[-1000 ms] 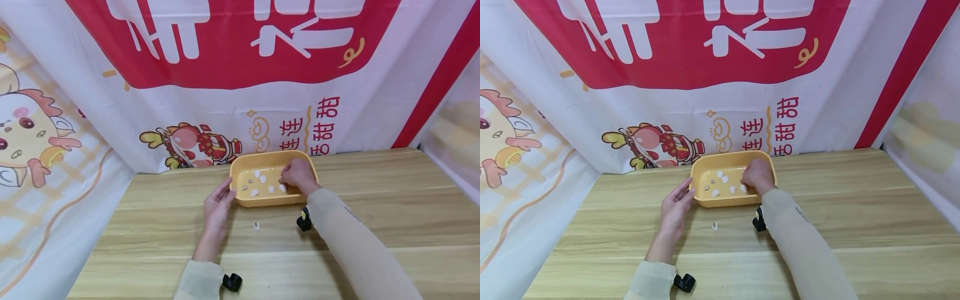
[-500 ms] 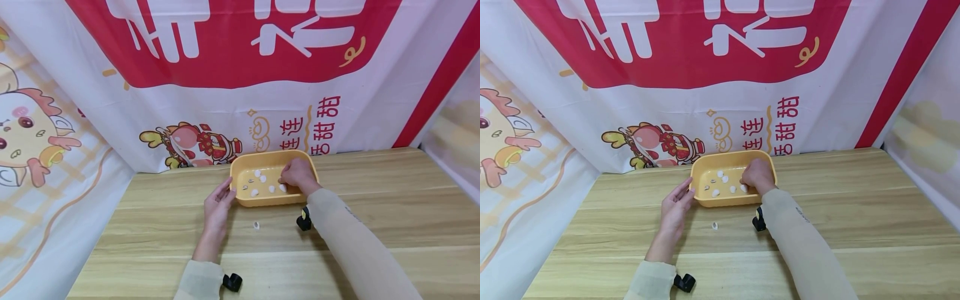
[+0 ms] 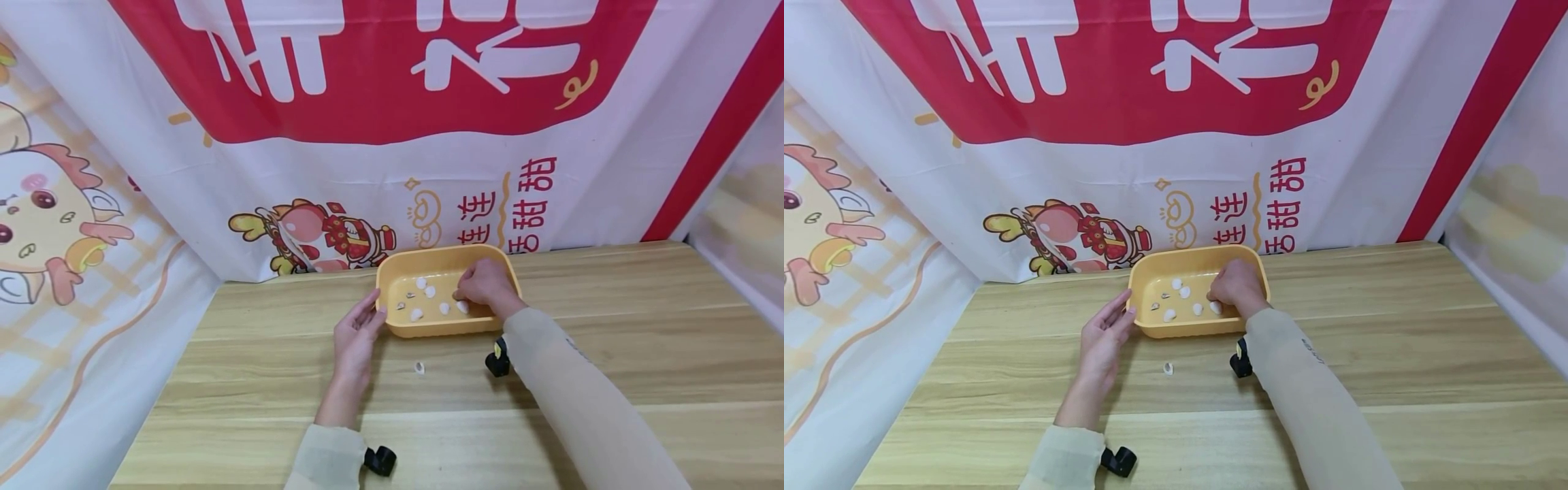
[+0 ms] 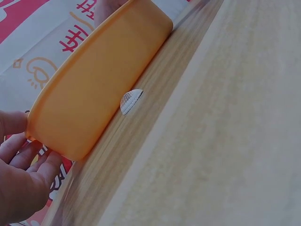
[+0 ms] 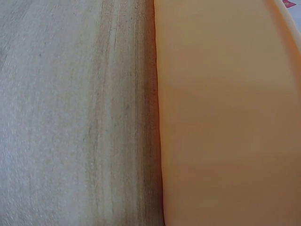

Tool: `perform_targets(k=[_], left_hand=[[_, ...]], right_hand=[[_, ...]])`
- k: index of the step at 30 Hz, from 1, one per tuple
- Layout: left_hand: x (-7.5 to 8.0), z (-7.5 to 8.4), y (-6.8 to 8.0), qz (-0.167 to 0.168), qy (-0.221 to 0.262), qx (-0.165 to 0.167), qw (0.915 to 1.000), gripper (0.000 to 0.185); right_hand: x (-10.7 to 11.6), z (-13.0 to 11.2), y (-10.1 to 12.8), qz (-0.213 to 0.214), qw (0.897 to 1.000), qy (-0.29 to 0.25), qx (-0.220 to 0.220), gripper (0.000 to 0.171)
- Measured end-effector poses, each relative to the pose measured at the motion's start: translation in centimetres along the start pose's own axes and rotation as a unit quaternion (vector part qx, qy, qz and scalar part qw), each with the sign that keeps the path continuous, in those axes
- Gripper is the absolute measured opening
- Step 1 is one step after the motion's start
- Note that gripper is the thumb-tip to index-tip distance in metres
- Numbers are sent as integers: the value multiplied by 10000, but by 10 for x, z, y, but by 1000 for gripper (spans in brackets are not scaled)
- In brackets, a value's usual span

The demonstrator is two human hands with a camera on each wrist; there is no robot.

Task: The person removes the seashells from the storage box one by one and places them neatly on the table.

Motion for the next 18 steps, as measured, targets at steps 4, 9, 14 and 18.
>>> perform_targets(k=[4,9,14,18], left_hand=[[0,0,0,-1,7,-3,10000,47],[0,0,1,-15,31,-16,10000,48],[-1,0,1,-23,30,-36,10000,47],[-1,0,1,-19,-6,-43,10000,47]], right_hand=[[-1,1,-1,30,10000,-25,-15,14],[0,1,-1,70,9999,-83,-11,13],[-1,0,1,34,9999,-156,-34,13],[-1,0,3,-24,9998,-211,-38,13]])
Point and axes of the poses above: each hand's wrist, its own y-axis away from the middle knuckle, its own x-axis out of the back of the hand, z = x × y, the point moved 2 cm from there along -y, towards the middle knuckle
